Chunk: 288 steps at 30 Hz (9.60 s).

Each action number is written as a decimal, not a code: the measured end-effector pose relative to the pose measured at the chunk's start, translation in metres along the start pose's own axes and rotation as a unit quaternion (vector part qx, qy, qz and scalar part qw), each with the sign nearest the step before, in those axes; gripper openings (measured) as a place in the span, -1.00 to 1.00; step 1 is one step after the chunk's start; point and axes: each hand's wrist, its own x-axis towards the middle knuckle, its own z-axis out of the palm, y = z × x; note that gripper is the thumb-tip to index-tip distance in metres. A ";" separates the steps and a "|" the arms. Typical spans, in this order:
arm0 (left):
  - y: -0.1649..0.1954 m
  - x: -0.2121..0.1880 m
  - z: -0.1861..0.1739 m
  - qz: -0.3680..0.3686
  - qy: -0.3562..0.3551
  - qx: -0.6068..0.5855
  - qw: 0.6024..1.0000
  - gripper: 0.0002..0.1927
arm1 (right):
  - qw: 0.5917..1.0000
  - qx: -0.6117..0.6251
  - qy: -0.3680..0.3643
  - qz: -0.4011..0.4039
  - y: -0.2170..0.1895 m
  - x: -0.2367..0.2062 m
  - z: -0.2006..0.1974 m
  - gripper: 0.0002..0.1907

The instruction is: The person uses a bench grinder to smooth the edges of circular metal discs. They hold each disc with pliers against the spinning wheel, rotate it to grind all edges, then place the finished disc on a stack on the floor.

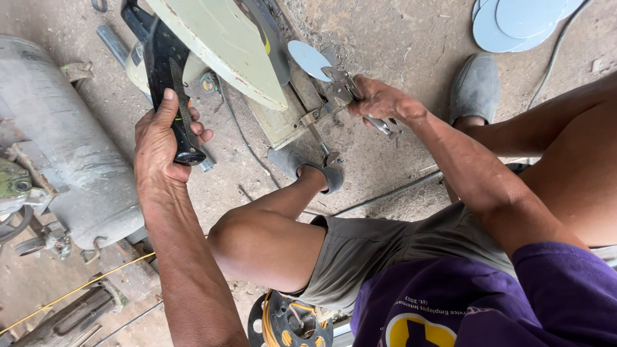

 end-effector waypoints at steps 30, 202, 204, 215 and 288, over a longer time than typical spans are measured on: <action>0.012 -0.005 0.011 -0.001 -0.009 0.060 0.998 -0.34 | 0.904 -0.300 0.184 0.242 0.003 0.022 0.042 -0.62; -0.068 -0.102 0.137 0.668 -0.120 0.358 0.641 -0.80 | 0.410 -0.881 0.233 0.049 -0.201 -0.095 0.216 -0.46; -0.066 -0.106 0.138 0.676 -0.118 0.356 0.634 -0.79 | 0.398 -0.883 0.241 0.058 -0.202 -0.096 0.215 -0.46; -0.078 -0.092 0.141 0.734 -0.048 0.259 0.626 -0.80 | 0.385 -0.869 0.302 0.074 -0.206 -0.106 0.208 -0.45; -0.102 -0.108 0.167 0.634 -0.014 0.403 0.660 -0.28 | 0.591 -0.706 0.341 0.190 -0.176 -0.082 0.204 -0.49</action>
